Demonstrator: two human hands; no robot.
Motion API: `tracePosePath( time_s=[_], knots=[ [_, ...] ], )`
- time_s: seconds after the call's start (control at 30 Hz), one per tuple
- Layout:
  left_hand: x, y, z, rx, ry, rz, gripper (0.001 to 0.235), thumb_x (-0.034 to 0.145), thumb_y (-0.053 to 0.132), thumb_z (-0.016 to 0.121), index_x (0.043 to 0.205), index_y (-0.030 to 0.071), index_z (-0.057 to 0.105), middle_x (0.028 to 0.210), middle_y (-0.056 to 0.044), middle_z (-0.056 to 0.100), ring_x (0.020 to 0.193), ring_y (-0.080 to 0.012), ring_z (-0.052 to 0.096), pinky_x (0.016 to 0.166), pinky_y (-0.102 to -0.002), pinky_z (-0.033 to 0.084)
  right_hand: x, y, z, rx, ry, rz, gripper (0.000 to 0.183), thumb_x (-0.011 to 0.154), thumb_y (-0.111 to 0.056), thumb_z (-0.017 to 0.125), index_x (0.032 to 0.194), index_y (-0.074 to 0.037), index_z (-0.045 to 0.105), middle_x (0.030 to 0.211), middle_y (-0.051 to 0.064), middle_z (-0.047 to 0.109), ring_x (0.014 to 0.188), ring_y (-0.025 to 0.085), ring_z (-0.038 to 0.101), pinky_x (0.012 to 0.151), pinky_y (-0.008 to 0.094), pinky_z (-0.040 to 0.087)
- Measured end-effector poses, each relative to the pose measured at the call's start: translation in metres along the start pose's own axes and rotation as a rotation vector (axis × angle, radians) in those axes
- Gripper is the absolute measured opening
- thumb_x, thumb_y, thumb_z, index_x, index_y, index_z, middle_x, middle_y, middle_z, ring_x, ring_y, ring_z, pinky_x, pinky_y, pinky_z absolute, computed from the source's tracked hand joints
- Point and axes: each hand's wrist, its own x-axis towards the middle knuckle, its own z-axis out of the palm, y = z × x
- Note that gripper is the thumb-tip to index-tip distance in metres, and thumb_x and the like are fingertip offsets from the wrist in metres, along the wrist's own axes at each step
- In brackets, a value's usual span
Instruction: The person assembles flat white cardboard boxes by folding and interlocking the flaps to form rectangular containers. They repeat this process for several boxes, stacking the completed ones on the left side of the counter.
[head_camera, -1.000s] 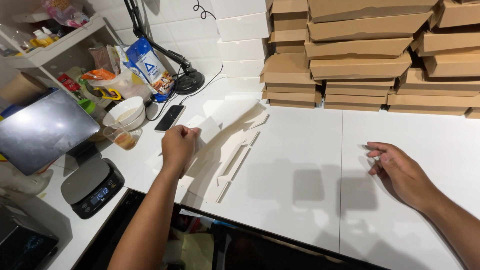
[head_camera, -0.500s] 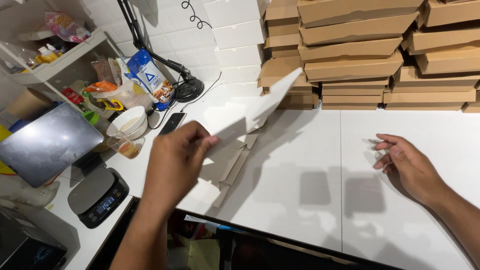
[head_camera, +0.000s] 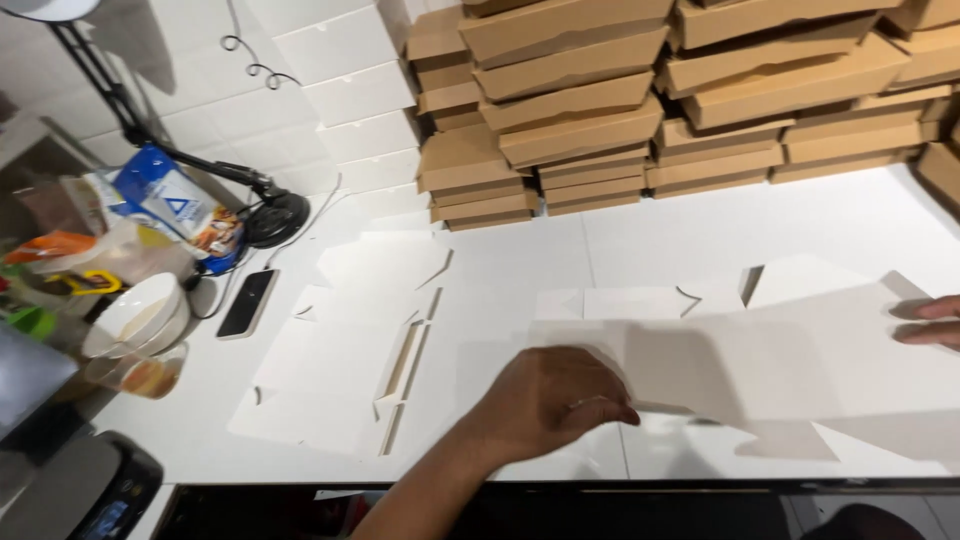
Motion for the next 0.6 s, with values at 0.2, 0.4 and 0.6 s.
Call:
tracePosePath(
  time_s=[0.2,0.4,0.6],
  knots=[
    [-0.007,-0.039,0.013,0.242,-0.039,-0.135,0.026,0.099,0.032,0.065,0.085,0.012,0.076,0.091,0.001,0.076,0.088,-0.0199,0.072,0.071,-0.035,0.056,-0.079,-0.133,0.226,-1.036,0.221,-0.302,0.101,0.05,0.041,0.038,0.131,-0.01,0.07,0.139,0.017,0.066,0.133,0.03,0.062,0.124,0.046,0.047],
    [-0.054,-0.059,0.003,0.237,-0.063,-0.439,0.052,0.086,0.034,0.08,0.133,0.015,0.065,0.138,-0.007,0.063,0.133,-0.0284,0.049,0.108,-0.045,0.044,-0.084,-0.108,0.214,-1.735,0.389,-0.289,0.067,0.09,0.011,0.06,0.146,-0.025,0.066,0.156,0.005,0.067,0.073,0.026,0.077,0.048,0.032,0.058],
    [-0.06,-0.091,-0.019,0.327,-0.084,-0.636,0.076,0.085,0.028,0.079,0.151,0.012,0.045,0.155,-0.012,0.048,0.144,-0.035,0.037,0.113,-0.051,0.039,-0.076,-0.159,0.357,-1.547,0.429,-0.636,0.04,0.093,-0.004,0.073,0.133,-0.002,0.071,0.137,0.014,0.072,0.119,0.031,0.07,0.11,0.046,0.054]
  ],
)
